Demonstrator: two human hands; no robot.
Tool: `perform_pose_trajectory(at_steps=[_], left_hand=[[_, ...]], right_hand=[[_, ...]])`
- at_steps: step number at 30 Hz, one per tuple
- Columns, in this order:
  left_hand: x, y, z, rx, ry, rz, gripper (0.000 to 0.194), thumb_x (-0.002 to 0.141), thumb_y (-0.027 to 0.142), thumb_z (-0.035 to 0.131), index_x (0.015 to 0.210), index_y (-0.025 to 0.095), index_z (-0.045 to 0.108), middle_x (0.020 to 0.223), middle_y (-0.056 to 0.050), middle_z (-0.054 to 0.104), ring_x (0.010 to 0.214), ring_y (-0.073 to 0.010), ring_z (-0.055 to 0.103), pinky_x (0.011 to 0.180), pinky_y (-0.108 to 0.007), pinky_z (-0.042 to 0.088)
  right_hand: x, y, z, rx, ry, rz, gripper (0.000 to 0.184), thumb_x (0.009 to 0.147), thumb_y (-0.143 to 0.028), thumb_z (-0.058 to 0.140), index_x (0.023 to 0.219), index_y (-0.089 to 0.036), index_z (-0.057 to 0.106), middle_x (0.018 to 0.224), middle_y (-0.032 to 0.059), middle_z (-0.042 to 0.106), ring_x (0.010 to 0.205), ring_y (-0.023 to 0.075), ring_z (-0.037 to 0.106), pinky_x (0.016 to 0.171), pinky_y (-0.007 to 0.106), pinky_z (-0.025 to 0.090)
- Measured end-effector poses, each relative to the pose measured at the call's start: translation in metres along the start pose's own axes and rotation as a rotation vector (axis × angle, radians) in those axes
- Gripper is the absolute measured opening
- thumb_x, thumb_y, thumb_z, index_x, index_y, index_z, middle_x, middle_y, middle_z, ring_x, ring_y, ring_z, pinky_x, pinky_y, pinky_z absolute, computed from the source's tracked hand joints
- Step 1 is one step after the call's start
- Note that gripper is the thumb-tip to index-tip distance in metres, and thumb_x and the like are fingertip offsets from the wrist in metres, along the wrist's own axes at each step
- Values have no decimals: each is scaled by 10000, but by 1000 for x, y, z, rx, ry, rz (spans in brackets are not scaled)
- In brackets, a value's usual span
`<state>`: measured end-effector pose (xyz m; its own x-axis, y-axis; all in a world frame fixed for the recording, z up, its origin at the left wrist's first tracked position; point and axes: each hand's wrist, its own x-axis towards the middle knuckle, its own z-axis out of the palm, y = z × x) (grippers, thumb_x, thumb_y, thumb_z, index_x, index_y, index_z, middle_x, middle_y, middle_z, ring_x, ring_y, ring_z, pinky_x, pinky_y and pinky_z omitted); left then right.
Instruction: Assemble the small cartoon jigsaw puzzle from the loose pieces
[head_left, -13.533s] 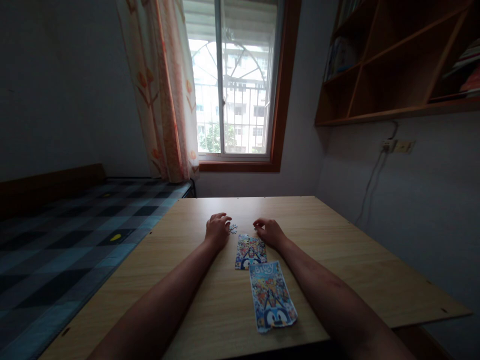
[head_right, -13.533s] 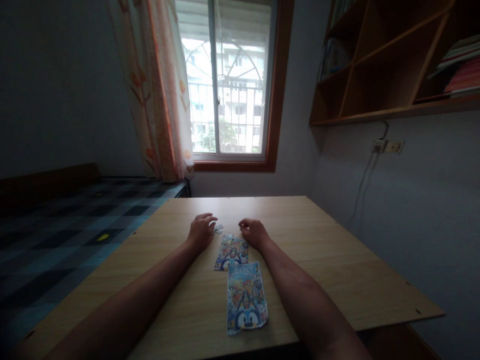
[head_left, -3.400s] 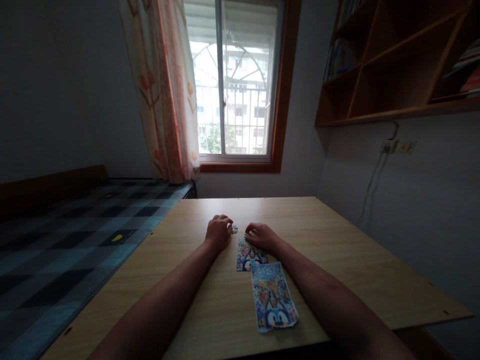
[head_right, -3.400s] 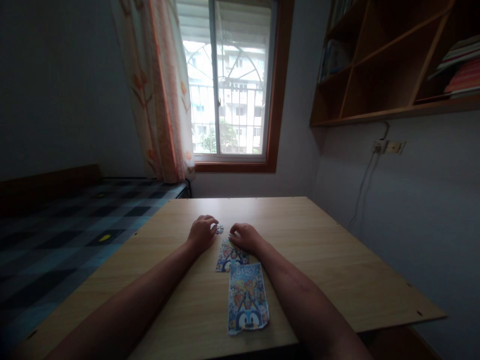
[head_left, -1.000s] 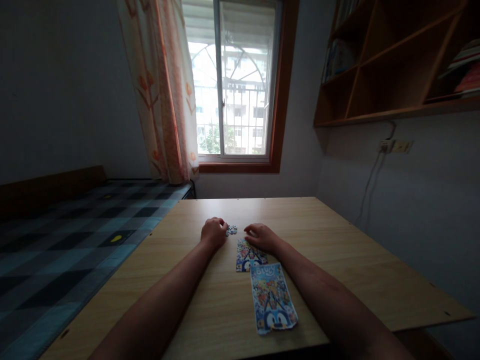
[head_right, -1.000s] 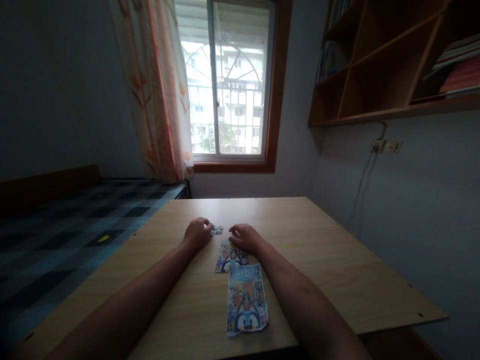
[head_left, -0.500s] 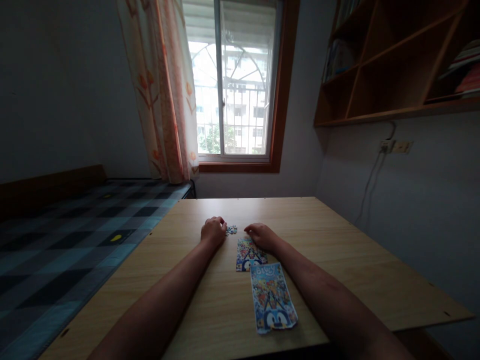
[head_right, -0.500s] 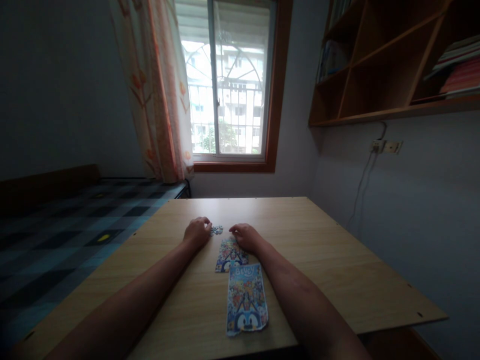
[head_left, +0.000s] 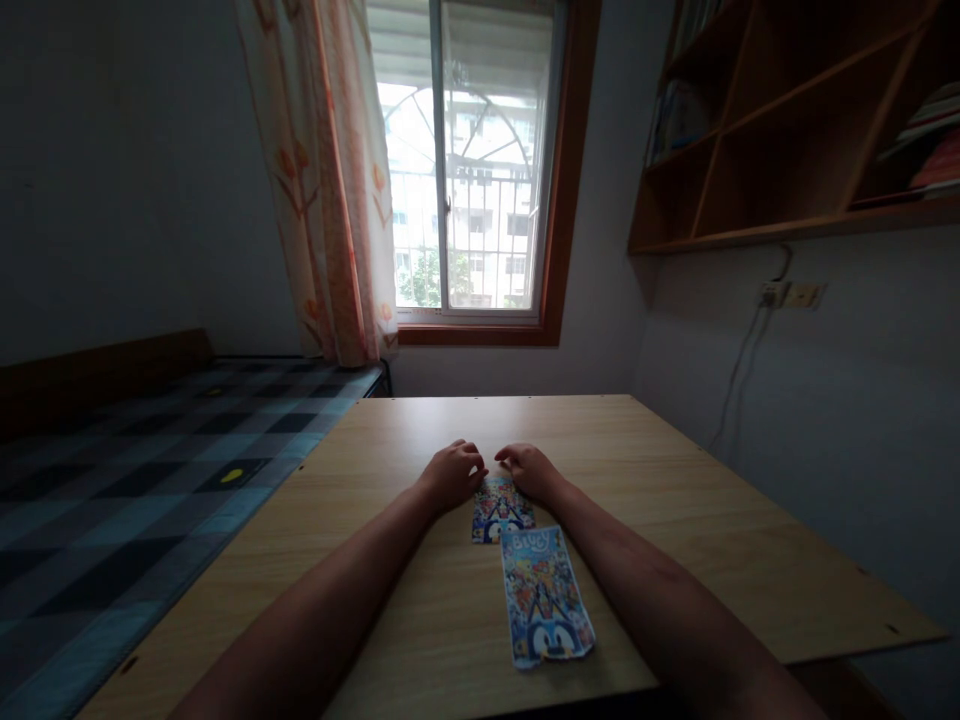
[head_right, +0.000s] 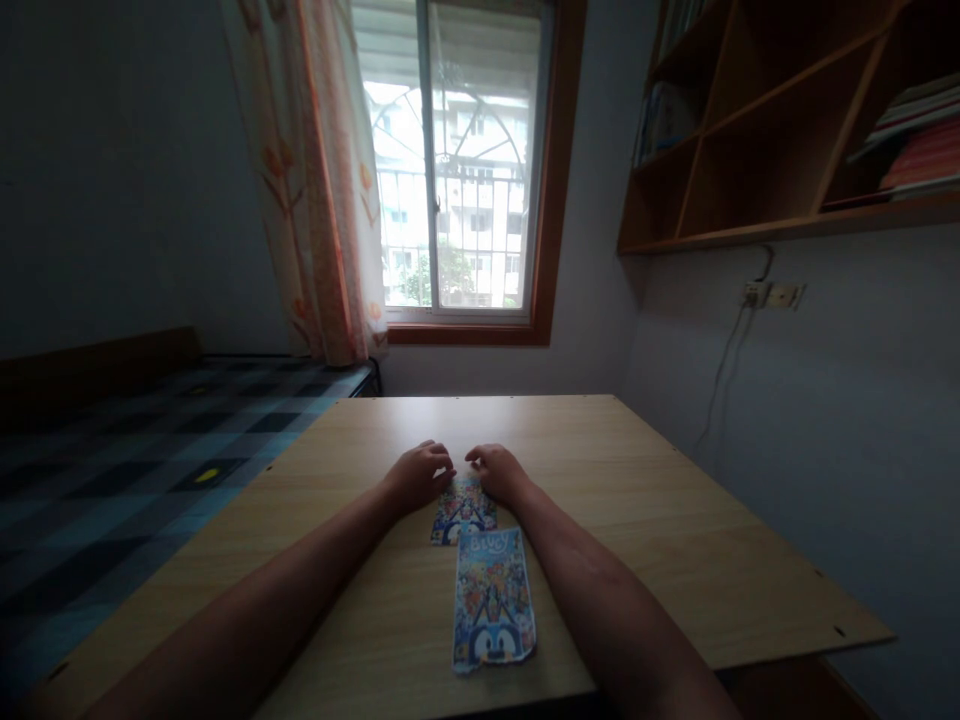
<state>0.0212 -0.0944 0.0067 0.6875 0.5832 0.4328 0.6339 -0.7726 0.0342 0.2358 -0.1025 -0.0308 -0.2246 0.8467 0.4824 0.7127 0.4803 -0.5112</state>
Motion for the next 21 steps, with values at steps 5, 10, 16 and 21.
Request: perform_pose_trajectory(at_steps=[5,10,16,21], left_hand=[[0,6,-3,90,-98,54,229,925,354,576,857,222,750,959,-80,721,872,-229,645,764,-346,506],[0,9,-6,134,-114,41,232,902,393,607,828,211,731,942,-88,711,857,-239,653,723,-338,496],[1,12,-5,171,-126,44,233,905,390,606,836,195,714,934,-102,706,863,-259,665,722,-356,504],[2,14,-5,188,-149,27,263,926,396,575,869,180,713,949,-119,701,879,-268,672,738,-369,518]], right_hand=[[-1,-3,-1,-3,9,-4,302,810,-32,574,926,-215,785,959,47,788,920,199,714,885,296,525],[-3,-7,-4,-35,29,-24,304,805,-51,566,928,-216,790,902,37,782,857,196,704,853,290,521],[-4,-10,-5,-104,12,-41,320,802,-49,561,936,-224,793,907,44,771,877,199,684,872,294,500],[-5,-14,-6,-162,-14,-64,282,792,-80,601,925,-224,803,914,59,748,847,198,657,849,296,492]])
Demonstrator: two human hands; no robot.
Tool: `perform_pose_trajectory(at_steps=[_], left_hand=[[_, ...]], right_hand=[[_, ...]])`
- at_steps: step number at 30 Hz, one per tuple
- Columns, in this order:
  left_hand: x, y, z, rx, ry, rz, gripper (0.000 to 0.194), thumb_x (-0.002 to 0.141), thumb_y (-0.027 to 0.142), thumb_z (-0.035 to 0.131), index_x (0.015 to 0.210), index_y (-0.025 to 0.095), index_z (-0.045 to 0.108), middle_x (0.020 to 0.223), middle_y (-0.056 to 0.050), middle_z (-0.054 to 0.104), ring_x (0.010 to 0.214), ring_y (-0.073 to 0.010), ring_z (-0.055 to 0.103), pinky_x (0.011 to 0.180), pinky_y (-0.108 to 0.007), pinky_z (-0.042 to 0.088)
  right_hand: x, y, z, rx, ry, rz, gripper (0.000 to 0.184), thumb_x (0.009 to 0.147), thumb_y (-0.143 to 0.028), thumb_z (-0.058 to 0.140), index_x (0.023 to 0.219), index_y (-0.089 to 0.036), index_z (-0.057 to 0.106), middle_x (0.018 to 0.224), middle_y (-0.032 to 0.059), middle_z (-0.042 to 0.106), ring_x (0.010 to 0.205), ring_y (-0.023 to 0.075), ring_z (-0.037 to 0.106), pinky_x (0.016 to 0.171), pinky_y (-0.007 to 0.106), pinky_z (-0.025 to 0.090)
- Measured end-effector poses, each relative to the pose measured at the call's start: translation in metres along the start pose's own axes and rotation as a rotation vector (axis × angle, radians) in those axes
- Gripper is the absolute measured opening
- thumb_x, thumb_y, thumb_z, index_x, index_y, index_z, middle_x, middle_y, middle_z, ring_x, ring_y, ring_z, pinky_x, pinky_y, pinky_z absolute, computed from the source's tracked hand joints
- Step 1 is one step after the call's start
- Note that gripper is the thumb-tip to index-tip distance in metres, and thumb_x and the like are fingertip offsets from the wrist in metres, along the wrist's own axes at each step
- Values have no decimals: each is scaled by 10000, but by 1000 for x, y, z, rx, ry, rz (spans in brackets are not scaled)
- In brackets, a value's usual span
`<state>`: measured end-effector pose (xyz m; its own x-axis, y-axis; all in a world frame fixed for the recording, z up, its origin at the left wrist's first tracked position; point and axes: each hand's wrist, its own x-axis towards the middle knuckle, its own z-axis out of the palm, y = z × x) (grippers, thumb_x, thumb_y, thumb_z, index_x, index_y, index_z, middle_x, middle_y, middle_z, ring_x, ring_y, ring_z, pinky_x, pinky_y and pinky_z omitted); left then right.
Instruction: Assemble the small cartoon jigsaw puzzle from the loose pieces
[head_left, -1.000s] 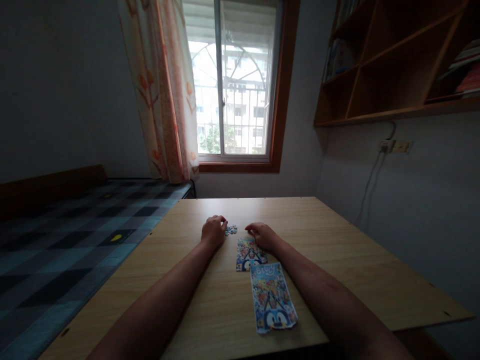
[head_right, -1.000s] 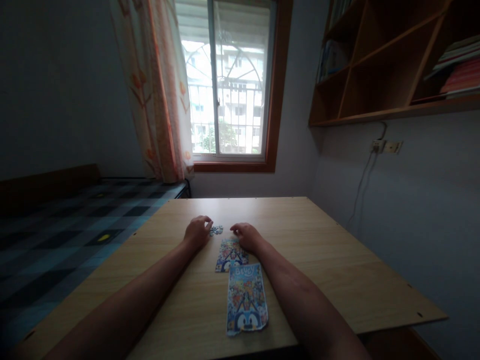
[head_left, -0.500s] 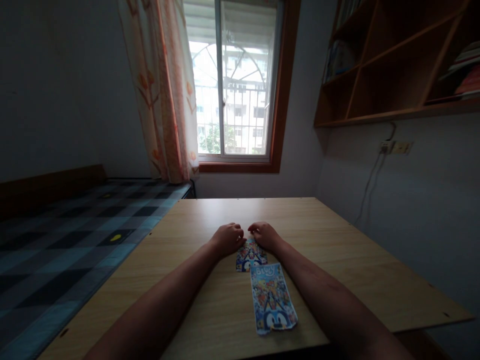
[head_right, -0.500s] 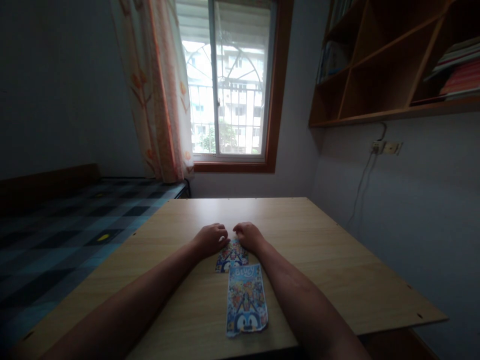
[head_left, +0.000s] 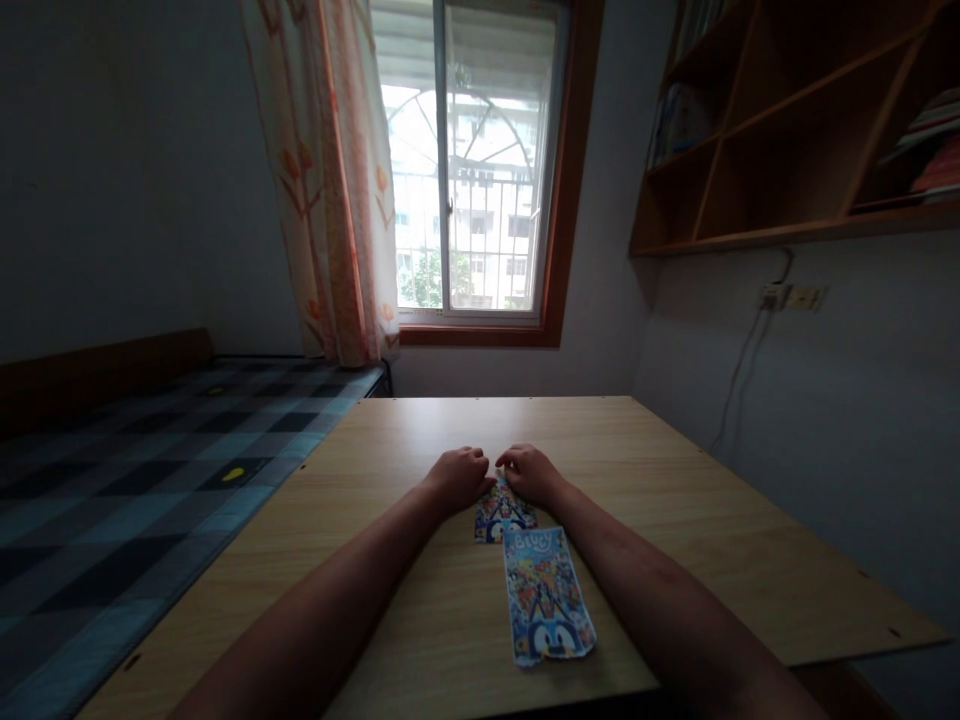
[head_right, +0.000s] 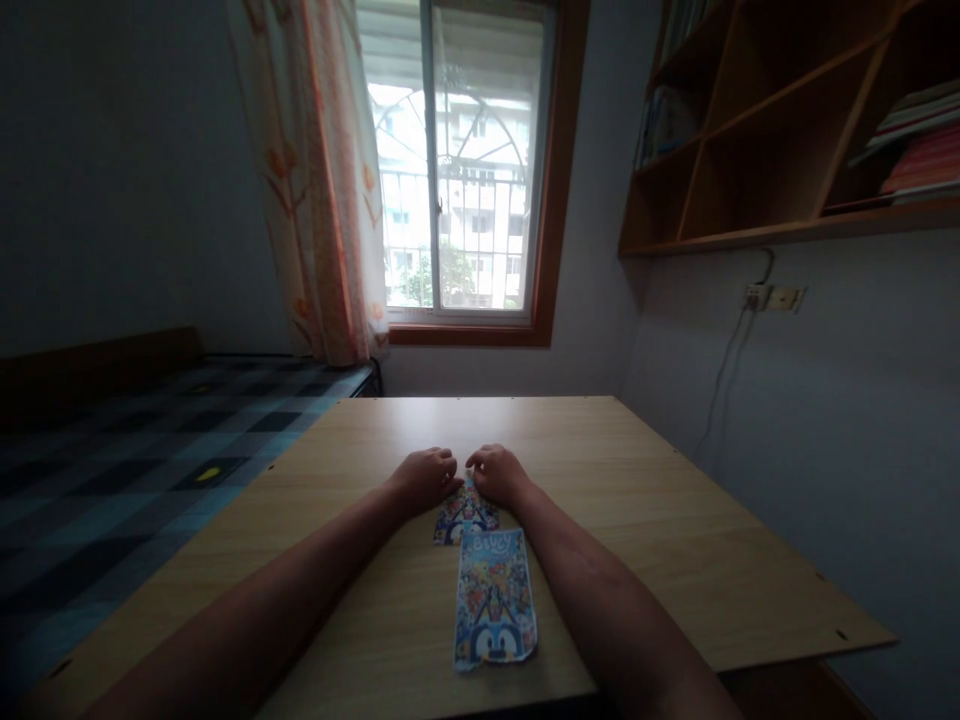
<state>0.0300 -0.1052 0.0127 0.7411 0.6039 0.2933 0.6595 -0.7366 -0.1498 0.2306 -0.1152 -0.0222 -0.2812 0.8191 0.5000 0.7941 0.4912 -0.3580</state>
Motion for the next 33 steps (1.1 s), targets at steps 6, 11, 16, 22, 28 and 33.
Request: perform_pose_trajectory(at_steps=[6,11,16,22,28,33], left_hand=[[1,1,-1,10,-24,-8,275,934,407,563,908,172,702,956,-113,698,886,-269,688,744,-368,529],[1,-1,2,1,-27,-15,271,937,414,562,915,179,695,967,-102,694,895,-260,692,753,-358,533],[1,-2,4,-9,-27,-19,265,937,409,564,924,178,693,966,-104,690,894,-258,691,760,-356,533],[0,0,2,11,-19,-13,266,948,400,548,933,175,687,978,-103,693,902,-263,689,745,-361,532],[0,2,0,15,-34,-16,272,953,399,535,943,173,687,988,-109,693,907,-263,685,742,-359,531],[0,2,0,20,-34,-23,274,954,397,530,932,172,685,994,-110,694,907,-260,684,744,-356,526]], right_hand=[[-2,-6,-3,-45,-23,-24,249,814,-112,600,899,-225,805,919,54,741,882,198,656,873,294,475],[-2,-7,-3,-73,-27,-46,252,809,-107,594,897,-222,800,926,59,742,892,203,653,872,298,469],[-2,-6,-2,-91,-27,-72,256,800,-92,588,881,-219,795,919,63,738,891,204,646,874,304,463],[-1,-5,0,-90,-27,-90,241,791,-91,586,860,-208,784,906,63,734,886,203,643,870,305,460],[-1,-5,0,-100,-28,-102,226,791,-100,584,852,-204,775,905,64,731,883,206,641,866,308,456],[-2,-5,0,-112,-28,-97,211,796,-105,589,847,-205,768,904,61,729,881,204,638,861,305,453]])
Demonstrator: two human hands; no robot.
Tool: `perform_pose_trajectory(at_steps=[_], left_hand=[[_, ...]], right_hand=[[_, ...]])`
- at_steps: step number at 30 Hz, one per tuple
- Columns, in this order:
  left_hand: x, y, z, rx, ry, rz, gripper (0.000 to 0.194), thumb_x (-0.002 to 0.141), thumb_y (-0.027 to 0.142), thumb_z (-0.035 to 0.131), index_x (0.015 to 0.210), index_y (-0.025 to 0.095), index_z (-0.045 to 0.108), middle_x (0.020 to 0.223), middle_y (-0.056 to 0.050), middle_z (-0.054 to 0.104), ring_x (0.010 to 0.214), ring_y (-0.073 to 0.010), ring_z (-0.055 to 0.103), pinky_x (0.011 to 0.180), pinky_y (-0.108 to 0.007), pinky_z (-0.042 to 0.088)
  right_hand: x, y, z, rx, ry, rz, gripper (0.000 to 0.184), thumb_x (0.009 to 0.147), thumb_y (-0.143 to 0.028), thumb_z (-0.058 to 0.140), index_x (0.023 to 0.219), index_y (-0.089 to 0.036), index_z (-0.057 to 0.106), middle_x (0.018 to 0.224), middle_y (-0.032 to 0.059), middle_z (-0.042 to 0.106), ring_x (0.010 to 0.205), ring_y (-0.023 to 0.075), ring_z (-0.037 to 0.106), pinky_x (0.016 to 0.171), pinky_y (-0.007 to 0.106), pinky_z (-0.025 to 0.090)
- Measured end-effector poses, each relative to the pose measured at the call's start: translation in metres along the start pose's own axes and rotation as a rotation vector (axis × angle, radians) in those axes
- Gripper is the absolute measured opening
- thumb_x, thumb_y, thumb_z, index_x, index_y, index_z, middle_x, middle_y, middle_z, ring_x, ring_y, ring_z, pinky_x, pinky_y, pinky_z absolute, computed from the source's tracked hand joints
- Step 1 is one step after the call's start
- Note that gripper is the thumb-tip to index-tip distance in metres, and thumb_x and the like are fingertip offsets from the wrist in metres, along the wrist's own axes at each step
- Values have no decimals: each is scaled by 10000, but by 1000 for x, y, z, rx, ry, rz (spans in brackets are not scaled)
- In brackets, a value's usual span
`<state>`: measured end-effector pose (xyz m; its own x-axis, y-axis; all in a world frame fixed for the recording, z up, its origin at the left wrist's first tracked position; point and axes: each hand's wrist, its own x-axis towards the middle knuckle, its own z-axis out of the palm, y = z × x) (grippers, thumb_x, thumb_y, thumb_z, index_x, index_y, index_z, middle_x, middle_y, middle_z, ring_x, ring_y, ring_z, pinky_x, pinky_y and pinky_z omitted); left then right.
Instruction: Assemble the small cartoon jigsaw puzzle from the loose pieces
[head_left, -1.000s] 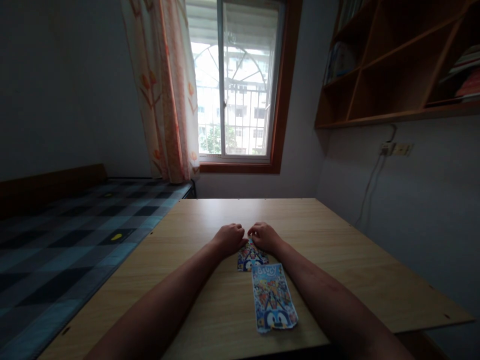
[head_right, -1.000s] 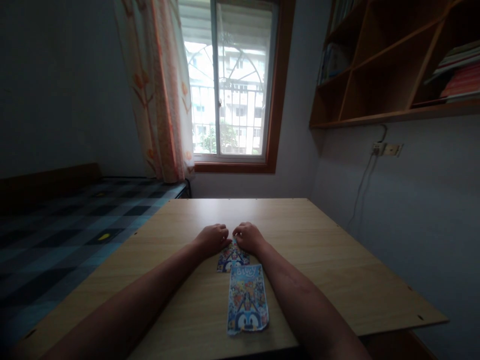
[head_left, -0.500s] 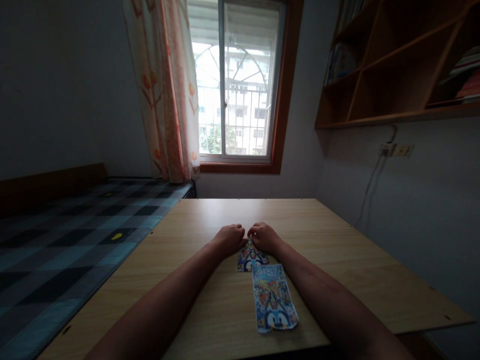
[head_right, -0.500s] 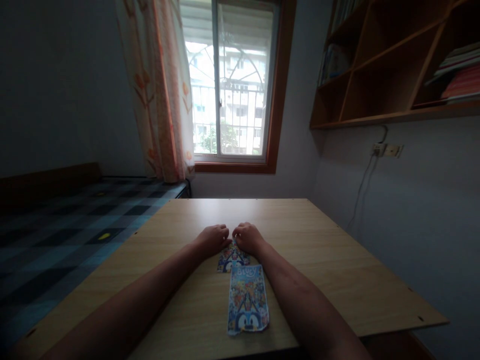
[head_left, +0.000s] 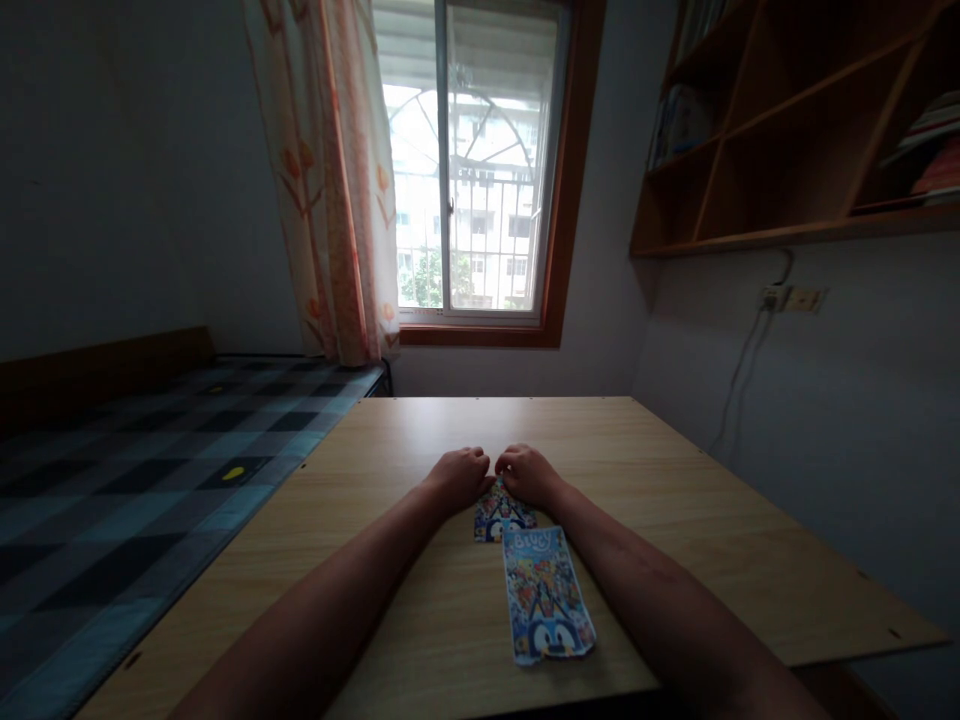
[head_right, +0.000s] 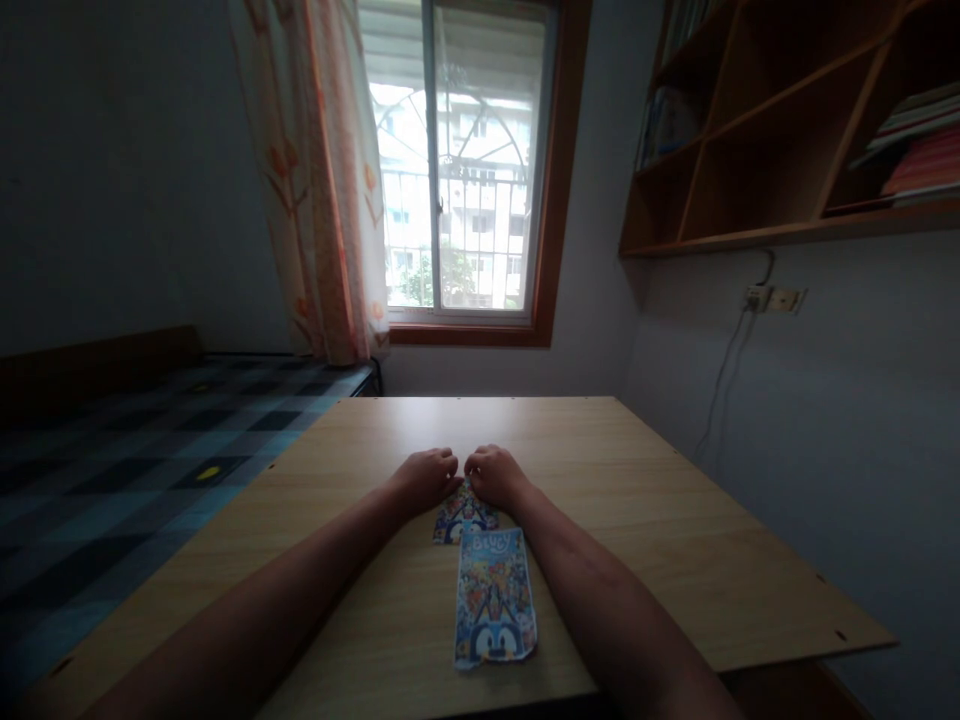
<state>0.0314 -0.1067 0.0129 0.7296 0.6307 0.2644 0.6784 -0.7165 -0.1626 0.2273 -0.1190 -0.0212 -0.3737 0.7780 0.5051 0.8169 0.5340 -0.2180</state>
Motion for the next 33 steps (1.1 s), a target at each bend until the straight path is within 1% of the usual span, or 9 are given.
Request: perform_pose_trajectory(at_steps=[6,12,15,18,23,26,29,33], left_hand=[[0,-1,2,-5,-3,-6,265,955,399,534,928,177,676,1000,-111,693,924,-255,683,755,-346,522],[1,-1,1,-5,-6,-12,256,948,380,530,943,174,680,1010,-117,691,936,-265,681,773,-363,532],[1,0,1,-2,-12,-23,267,947,379,523,958,168,686,1014,-122,691,941,-269,680,776,-372,536],[1,-1,1,-2,-16,-39,271,948,371,516,979,164,687,1020,-127,690,947,-272,680,772,-375,538],[1,-2,1,2,4,-49,240,948,330,512,979,169,688,1023,-124,693,956,-275,679,758,-379,538],[1,-1,0,21,7,-56,254,953,350,518,982,165,689,1040,-127,695,967,-276,674,747,-373,534],[0,2,-2,20,10,-38,309,960,429,524,974,169,690,1048,-126,697,968,-268,670,746,-356,525],[0,3,-2,5,10,-3,375,936,521,548,965,177,694,1033,-118,703,946,-267,672,741,-353,517]], right_hand=[[0,0,0,-8,-8,-1,205,811,-101,580,841,-196,761,900,63,727,877,198,636,872,301,449],[1,-1,-2,-26,-23,9,205,817,-98,570,833,-189,754,901,65,727,885,196,636,865,290,447],[0,-1,-3,-21,-26,40,202,818,-108,580,836,-192,762,908,67,733,900,200,639,869,290,449],[0,-1,-4,5,-6,100,234,811,-95,581,889,-198,776,937,69,747,913,203,649,876,289,455],[0,1,-4,53,89,207,281,847,-77,541,939,-207,773,955,69,756,902,202,667,838,281,465],[1,4,-4,95,142,275,291,862,-76,519,942,-209,765,978,67,757,899,197,668,815,276,465],[1,9,-3,167,206,337,327,825,-50,488,925,-199,761,924,63,747,858,188,660,792,271,463],[1,15,-4,265,339,360,378,734,-20,434,881,-174,746,843,63,710,826,189,646,783,277,468]])
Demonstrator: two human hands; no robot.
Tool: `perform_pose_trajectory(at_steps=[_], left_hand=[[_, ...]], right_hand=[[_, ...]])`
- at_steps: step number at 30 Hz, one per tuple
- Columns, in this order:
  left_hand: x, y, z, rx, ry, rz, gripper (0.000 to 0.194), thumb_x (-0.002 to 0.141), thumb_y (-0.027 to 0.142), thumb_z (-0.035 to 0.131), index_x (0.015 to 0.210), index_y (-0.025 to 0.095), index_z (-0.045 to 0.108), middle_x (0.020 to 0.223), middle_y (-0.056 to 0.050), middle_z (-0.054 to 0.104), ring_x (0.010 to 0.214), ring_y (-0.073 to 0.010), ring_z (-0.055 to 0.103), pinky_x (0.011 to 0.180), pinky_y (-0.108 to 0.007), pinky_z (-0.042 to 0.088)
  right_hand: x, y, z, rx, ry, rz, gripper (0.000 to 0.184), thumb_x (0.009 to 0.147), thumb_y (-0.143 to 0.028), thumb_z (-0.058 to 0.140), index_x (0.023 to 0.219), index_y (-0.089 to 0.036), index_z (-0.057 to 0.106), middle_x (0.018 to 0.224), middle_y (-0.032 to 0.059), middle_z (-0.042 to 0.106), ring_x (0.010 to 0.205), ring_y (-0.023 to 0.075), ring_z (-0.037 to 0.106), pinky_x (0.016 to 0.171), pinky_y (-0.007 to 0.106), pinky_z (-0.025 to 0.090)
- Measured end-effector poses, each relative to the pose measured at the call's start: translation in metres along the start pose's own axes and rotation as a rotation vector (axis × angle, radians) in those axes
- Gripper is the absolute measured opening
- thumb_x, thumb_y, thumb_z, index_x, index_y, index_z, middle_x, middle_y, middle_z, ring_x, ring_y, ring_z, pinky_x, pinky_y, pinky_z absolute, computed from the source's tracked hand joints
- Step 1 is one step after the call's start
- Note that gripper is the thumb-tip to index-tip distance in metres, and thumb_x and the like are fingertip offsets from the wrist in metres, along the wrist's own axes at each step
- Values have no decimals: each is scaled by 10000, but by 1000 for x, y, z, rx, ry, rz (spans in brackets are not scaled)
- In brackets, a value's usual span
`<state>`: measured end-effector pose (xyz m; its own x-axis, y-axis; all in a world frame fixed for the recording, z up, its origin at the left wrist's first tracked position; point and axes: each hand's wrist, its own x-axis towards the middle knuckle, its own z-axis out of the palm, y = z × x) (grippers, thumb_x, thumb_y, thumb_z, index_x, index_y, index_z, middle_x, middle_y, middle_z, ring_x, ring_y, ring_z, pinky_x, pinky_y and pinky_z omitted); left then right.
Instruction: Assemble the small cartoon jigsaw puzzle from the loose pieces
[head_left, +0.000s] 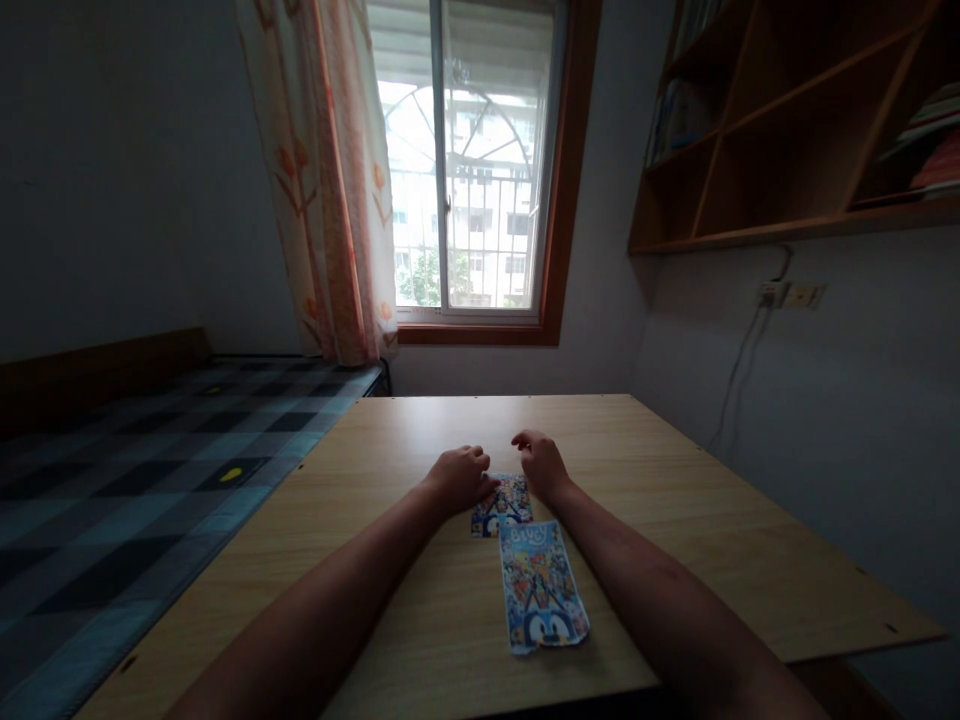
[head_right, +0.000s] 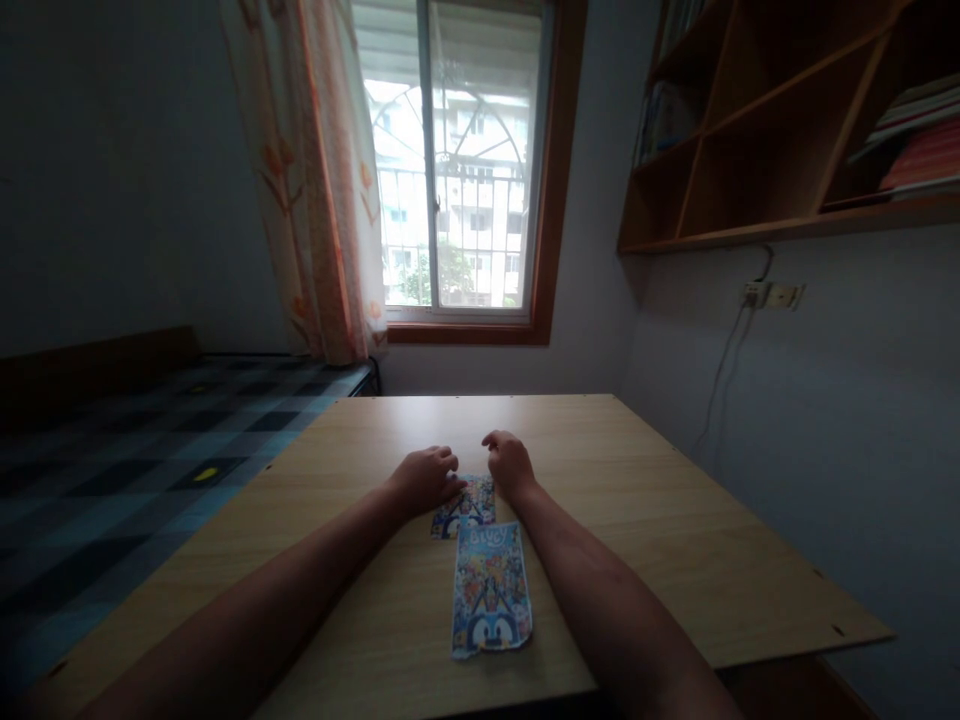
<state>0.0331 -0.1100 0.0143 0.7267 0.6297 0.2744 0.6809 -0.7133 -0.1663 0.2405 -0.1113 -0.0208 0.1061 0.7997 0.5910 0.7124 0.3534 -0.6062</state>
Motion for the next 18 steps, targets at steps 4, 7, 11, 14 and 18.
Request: perform_pose_trajectory(at_steps=[4,7,11,14,18], left_hand=[[-1,-1,1,-24,-5,9,367,915,522,575,990,184,699,1017,-104,716,929,-271,681,746,-366,518],[-1,-2,2,-35,-5,7,351,909,501,586,1029,191,697,1029,-100,723,933,-270,685,760,-370,519],[0,-1,3,-35,9,13,353,900,500,595,1050,197,695,1044,-101,724,959,-278,679,760,-370,522],[0,-1,3,-47,12,20,344,904,488,593,1064,200,692,1058,-100,725,971,-276,677,771,-371,524],[0,0,2,-60,9,19,335,905,476,596,1074,202,690,1067,-99,725,983,-274,677,795,-378,526]], right_hand=[[1,1,1,56,48,-12,374,708,-25,415,844,-172,730,842,60,703,838,194,639,806,290,477],[1,0,2,86,53,-34,359,717,-20,420,835,-175,722,850,56,704,846,192,639,814,290,484],[0,-1,3,66,33,-55,364,735,4,430,843,-185,722,884,58,715,861,189,642,827,291,488],[0,-2,3,29,6,-78,364,738,16,440,838,-185,726,879,63,719,854,190,642,824,295,486],[0,-3,3,56,4,-111,343,749,3,448,827,-187,723,860,54,712,851,185,642,824,294,490]])
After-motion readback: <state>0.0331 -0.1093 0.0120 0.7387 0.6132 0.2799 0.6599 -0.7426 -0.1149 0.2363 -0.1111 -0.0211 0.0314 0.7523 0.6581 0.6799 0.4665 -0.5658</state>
